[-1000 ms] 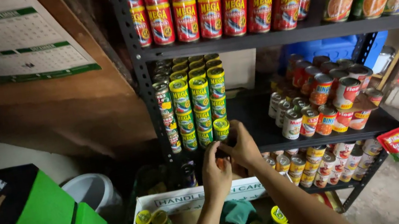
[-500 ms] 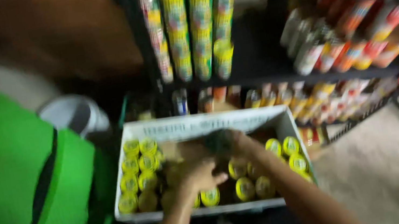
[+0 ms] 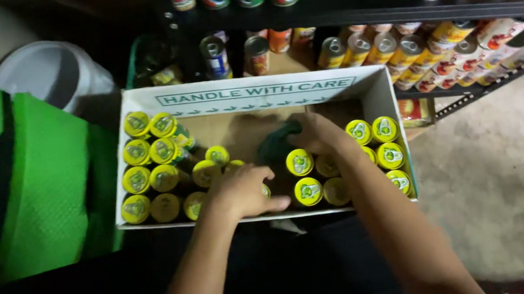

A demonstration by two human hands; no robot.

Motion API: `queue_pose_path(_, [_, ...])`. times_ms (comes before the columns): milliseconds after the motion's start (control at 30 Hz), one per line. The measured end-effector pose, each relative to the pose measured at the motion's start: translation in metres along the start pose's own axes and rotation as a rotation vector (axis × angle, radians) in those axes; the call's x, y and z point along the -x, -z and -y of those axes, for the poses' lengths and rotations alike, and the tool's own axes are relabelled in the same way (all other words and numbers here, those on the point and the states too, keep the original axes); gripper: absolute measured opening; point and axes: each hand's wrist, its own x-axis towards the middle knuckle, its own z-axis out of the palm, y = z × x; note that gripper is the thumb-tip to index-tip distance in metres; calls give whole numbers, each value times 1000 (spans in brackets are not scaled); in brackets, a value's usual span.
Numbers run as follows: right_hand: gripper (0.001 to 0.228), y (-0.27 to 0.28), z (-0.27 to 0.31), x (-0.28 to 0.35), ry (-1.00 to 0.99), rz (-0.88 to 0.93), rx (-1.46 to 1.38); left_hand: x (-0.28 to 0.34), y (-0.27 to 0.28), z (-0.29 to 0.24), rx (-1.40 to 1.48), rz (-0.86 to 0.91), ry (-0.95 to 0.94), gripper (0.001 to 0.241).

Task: Wiping individual cans with a cloth and placing them on a shelf in a grocery store.

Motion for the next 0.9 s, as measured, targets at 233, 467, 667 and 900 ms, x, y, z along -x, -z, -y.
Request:
queue_pose_path(233, [35, 98, 99, 69, 58, -33, -605, 29, 38, -6, 488, -179, -308, 77])
queue_pose_path(467, [25, 139, 143, 100, 66, -216, -1491, -73, 26, -23, 1607, -710, -449, 80])
queue_pose_path(667, [38, 132, 129, 100, 244, -207, -1095, -156, 3, -24, 2280, -620, 42, 55])
queue_pose_path(900, [15, 119, 116, 93, 391, -167, -991, -191, -37, -5, 2249, -442, -44, 38])
